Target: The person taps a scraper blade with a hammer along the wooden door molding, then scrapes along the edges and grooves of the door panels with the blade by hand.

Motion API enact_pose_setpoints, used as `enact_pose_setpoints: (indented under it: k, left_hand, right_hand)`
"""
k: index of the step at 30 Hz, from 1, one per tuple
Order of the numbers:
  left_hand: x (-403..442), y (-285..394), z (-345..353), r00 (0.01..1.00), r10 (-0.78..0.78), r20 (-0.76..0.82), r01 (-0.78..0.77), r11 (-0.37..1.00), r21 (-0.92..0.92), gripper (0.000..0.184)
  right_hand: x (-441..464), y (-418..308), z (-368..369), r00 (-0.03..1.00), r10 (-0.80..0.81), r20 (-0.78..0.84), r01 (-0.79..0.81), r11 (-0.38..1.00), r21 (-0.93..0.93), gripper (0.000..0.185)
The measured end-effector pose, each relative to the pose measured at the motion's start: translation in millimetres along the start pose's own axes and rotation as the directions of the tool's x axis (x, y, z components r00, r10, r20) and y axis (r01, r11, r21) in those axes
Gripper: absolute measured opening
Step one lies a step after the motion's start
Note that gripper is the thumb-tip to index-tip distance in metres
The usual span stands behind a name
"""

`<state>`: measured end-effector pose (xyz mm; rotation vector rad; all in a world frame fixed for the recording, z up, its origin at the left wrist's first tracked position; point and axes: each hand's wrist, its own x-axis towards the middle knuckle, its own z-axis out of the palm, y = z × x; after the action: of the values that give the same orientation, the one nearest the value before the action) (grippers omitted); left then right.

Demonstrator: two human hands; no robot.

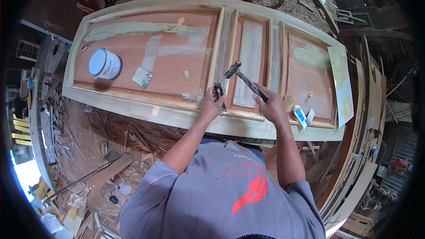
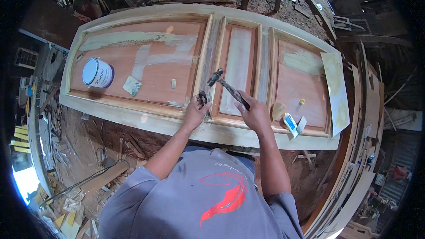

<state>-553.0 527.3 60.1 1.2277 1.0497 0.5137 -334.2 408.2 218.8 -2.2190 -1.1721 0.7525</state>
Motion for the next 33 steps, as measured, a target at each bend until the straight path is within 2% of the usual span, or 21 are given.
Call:
enact_pose_setpoints:
  k: [4, 7, 10, 13, 14, 17, 18, 21, 24, 27, 30, 33]
  left_hand:
    - [2.8, 0.2, -3.5, 0.999, -0.023, 0.042, 0.018, 0.994, 0.107, 0.055]
    - [4.6, -5.1, 1.5, 0.999, 0.011, 0.031, -0.015, 0.991, 0.135, 0.054]
    - [8.6, -15.2, 3.6, 0.998, 0.062, 0.012, -0.063, 0.987, 0.148, 0.057]
    - [7.3, -7.9, 5.1, 0.998, 0.058, -0.013, -0.054, 0.973, 0.224, 0.061]
    - [5.4, -3.0, 4.7, 0.999, 0.044, -0.014, -0.04, 0.973, 0.228, 0.063]
    - [1.1, -8.1, 7.6, 0.998, 0.059, -0.028, -0.051, 0.972, 0.228, 0.066]
    - [0.1, -7.2, 8.3, 0.996, 0.075, -0.042, -0.064, 0.972, 0.225, 0.066]
    - [-3.8, -3.2, 8.3, 0.997, 0.067, -0.046, -0.062, 0.992, 0.114, 0.067]
    - [-3.6, 7.6, 3.1, 1.0, -0.008, -0.026, 0.009, 1.0, 0.015, 0.08]
    - [-0.4, 12.4, 2.9, 1.0, -0.009, -0.011, 0.01, 0.997, 0.081, 0.078]
    - [-1.2, 11.5, 8.2, 0.999, -0.016, -0.033, 0.018, 0.998, 0.063, 0.073]
    - [3.5, 3.3, 9.2, 0.999, 0.04, -0.018, -0.038, 0.994, 0.098, 0.069]
  right_hand:
    - [16.0, -24.1, 5.5, 0.996, -0.084, -0.012, 0.083, 0.994, -0.07, 0.048]
    - [29.3, -46.2, 2.8, 0.994, -0.036, 0.105, 0.057, 0.978, -0.203, 0.044]
    - [42.7, -42.4, -1.3, 0.984, -0.061, 0.167, 0.112, 0.943, -0.314, 0.042]
    - [46.8, -37.7, -0.9, 0.995, -0.073, 0.066, 0.084, 0.979, -0.184, 0.039]
    - [46.4, -37.0, -2.9, 0.996, -0.027, 0.087, 0.044, 0.978, -0.206, 0.038]
    - [45.5, -34.5, -11.0, 0.977, -0.036, 0.212, 0.108, 0.935, -0.338, 0.039]
    - [45.1, -31.3, -12.3, 0.982, -0.04, 0.185, 0.099, 0.943, -0.319, 0.04]
    - [46.0, -21.3, -5.6, 0.991, -0.059, 0.121, 0.086, 0.969, -0.233, 0.043]
    - [45.4, -15.6, -7.6, 0.995, -0.059, 0.078, 0.07, 0.985, -0.156, 0.045]
    - [41.2, -18.2, -12.7, 0.995, -0.052, 0.08, 0.066, 0.983, -0.174, 0.045]
    - [39.7, -20.3, -13.7, 0.997, -0.033, 0.075, 0.046, 0.983, -0.178, 0.045]
    - [39.0, -23.4, -12.0, 0.996, -0.001, 0.085, 0.018, 0.98, -0.196, 0.044]
